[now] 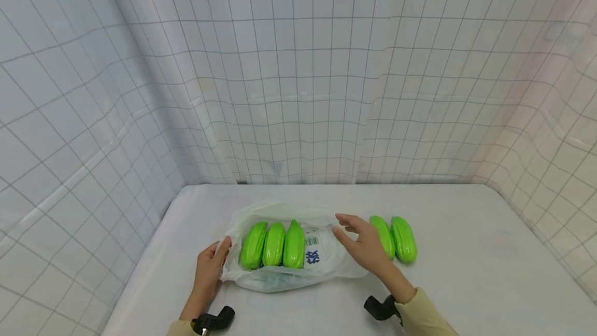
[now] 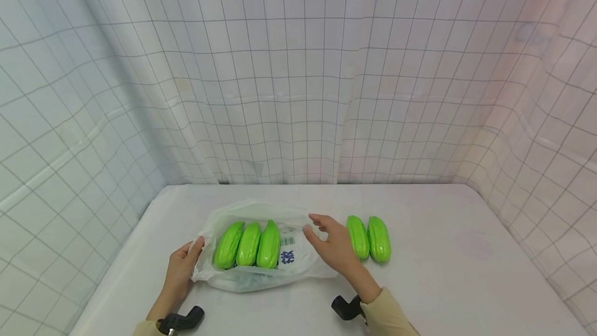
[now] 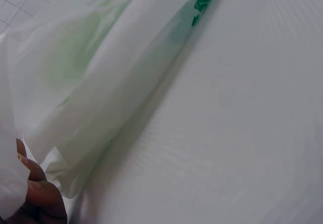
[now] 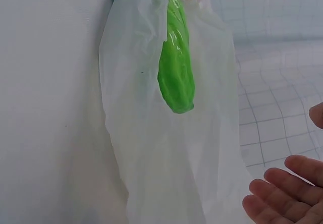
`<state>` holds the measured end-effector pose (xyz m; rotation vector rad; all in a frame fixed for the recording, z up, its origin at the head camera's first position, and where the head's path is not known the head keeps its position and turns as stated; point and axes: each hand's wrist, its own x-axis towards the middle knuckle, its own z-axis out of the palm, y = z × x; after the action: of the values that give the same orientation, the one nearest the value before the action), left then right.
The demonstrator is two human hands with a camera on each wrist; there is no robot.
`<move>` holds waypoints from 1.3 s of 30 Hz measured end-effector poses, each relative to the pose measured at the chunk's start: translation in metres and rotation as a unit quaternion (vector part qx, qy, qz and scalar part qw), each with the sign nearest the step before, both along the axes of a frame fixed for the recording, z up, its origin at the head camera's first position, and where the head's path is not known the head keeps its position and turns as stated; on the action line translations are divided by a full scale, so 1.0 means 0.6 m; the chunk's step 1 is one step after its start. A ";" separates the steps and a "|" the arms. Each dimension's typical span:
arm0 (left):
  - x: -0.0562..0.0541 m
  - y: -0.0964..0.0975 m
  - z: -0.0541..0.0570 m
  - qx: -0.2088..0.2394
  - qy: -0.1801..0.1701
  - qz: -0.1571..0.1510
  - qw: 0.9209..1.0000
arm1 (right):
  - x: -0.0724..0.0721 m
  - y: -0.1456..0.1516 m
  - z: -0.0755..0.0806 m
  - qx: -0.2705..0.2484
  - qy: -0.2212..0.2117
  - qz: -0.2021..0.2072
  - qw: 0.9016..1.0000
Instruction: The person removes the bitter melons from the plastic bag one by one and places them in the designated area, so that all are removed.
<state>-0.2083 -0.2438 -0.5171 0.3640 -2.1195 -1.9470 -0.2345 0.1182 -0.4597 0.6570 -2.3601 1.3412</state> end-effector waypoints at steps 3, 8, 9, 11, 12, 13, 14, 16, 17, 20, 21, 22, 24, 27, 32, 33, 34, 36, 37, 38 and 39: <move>0.000 0.000 -0.002 -0.005 0.002 0.001 1.000 | -0.001 -0.006 0.002 0.020 -0.035 0.012 0.999; -0.001 0.000 -0.002 -0.002 0.002 -0.001 1.000 | -0.004 -0.014 0.004 0.056 -0.066 0.031 0.996; -0.001 0.000 -0.003 -0.002 0.001 -0.002 1.000 | -0.005 -0.016 0.004 0.060 -0.067 0.034 0.995; -0.002 0.000 -0.003 -0.001 0.000 -0.002 1.000 | -0.008 -0.019 0.003 0.062 -0.067 0.044 0.995; -0.002 0.000 -0.002 -0.001 0.000 -0.001 1.000 | -0.009 -0.021 0.003 0.064 -0.066 0.047 0.995; -0.002 -0.001 -0.003 -0.002 0.000 -0.001 1.000 | -0.011 -0.023 0.001 0.065 -0.066 0.051 0.994; -0.002 -0.001 -0.003 -0.002 -0.001 0.000 1.000 | -0.012 -0.025 0.000 0.067 -0.066 0.054 0.994; -0.002 -0.001 -0.003 -0.002 -0.001 0.001 1.000 | -0.014 -0.029 -0.002 0.066 -0.070 0.063 0.993; -0.002 -0.001 -0.003 -0.003 -0.002 0.001 1.000 | -0.014 -0.031 -0.002 0.066 -0.075 0.067 0.993; -0.002 -0.002 -0.004 -0.001 -0.003 0.001 1.000 | -0.014 -0.040 -0.002 0.067 -0.093 0.078 0.990; -0.002 -0.002 -0.005 -0.001 -0.003 0.001 1.000 | -0.014 -0.043 -0.002 0.068 -0.099 0.081 0.989; -0.002 -0.002 -0.005 -0.001 -0.003 0.001 1.000 | -0.015 -0.045 -0.004 0.072 -0.104 0.083 0.989; -0.003 -0.001 -0.005 -0.001 -0.003 0.000 1.000 | -0.016 -0.051 -0.005 0.076 -0.113 0.084 0.987; -0.002 -0.001 -0.005 -0.003 -0.004 0.000 1.000 | -0.016 -0.059 -0.008 0.085 -0.126 0.086 0.985; -0.002 -0.001 -0.006 -0.003 -0.004 0.000 1.000 | -0.015 -0.071 -0.011 0.093 -0.145 0.094 0.981; -0.002 -0.001 -0.006 -0.003 -0.003 -0.001 1.000 | -0.015 -0.074 -0.013 0.095 -0.147 0.096 0.980; -0.002 -0.001 -0.006 -0.003 -0.002 -0.001 1.000 | -0.015 -0.076 -0.015 0.095 -0.149 0.097 0.979; -0.002 -0.001 -0.006 -0.001 0.001 -0.003 1.000 | -0.014 -0.079 -0.018 0.096 -0.156 0.101 0.978; -0.002 -0.001 -0.006 0.000 0.002 -0.003 1.000 | -0.013 -0.081 -0.019 0.096 -0.159 0.103 0.977; -0.002 -0.001 -0.006 0.001 0.003 -0.004 1.000 | -0.013 -0.083 -0.020 0.096 -0.161 0.105 0.977; -0.002 -0.001 -0.006 0.002 0.004 -0.004 1.000 | -0.012 -0.085 -0.021 0.097 -0.162 0.107 0.976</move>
<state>-0.2093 -0.2443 -0.5204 0.3477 -2.1149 -1.9552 -0.2420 0.0674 -0.4725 0.8248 -2.7751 1.4066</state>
